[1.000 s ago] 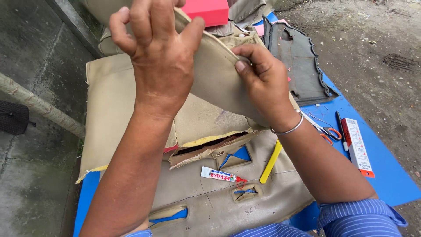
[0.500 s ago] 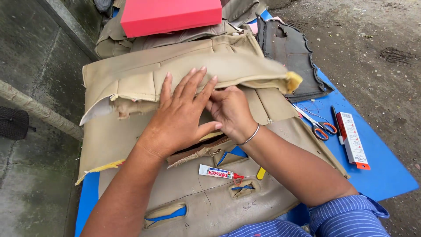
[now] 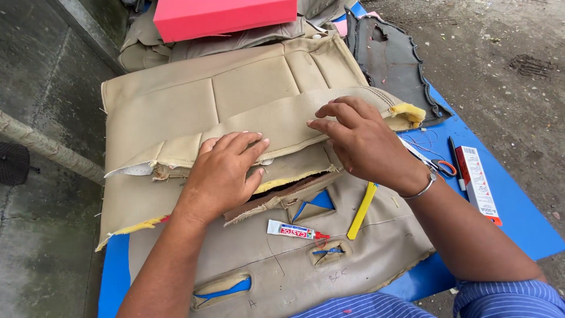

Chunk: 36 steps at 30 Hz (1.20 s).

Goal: Applying adhesive and bonding leather seat cover components during a repair process

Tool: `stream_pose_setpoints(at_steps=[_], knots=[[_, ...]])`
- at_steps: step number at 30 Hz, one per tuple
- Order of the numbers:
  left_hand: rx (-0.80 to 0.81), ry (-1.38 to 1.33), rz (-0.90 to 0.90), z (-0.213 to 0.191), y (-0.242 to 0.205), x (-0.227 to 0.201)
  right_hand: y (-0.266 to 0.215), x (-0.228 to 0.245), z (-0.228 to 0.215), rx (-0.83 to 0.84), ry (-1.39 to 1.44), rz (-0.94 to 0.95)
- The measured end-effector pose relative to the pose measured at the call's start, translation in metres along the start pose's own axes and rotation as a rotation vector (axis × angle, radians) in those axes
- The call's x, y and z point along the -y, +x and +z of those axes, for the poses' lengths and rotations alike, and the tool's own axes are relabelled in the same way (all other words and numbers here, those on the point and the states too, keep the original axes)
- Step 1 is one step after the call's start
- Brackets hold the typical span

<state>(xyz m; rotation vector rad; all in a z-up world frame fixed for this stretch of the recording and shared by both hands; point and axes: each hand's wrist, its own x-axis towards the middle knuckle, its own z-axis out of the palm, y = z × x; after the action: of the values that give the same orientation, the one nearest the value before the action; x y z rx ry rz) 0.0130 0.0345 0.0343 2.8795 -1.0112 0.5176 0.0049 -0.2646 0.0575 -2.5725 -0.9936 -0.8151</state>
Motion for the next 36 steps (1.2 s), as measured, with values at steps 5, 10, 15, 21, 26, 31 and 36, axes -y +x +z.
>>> stream_pose_setpoints(at_steps=[5,10,15,21,26,31,36], knots=[[-0.097,0.068,0.005,0.012,0.006,0.004,-0.003,-0.018,0.022,-0.008,-0.017,-0.051],[-0.168,0.051,0.003,0.018,0.0,0.012,-0.008,-0.023,0.037,-0.163,0.044,-0.073],[-0.212,0.058,0.061,0.031,-0.003,0.013,-0.013,-0.031,0.05,-0.131,-0.057,-0.118],[-0.346,0.082,0.145,0.037,-0.003,0.01,-0.015,-0.029,0.053,-0.166,-0.029,-0.09],[-0.27,-0.005,0.155,0.023,-0.006,0.007,-0.014,-0.026,0.051,-0.161,-0.015,-0.076],[-0.223,-0.009,0.144,0.018,-0.009,0.006,-0.006,-0.022,0.024,0.031,-0.037,-0.047],[-0.323,0.075,0.165,0.027,-0.011,0.007,-0.012,-0.028,0.03,0.004,-0.267,-0.111]])
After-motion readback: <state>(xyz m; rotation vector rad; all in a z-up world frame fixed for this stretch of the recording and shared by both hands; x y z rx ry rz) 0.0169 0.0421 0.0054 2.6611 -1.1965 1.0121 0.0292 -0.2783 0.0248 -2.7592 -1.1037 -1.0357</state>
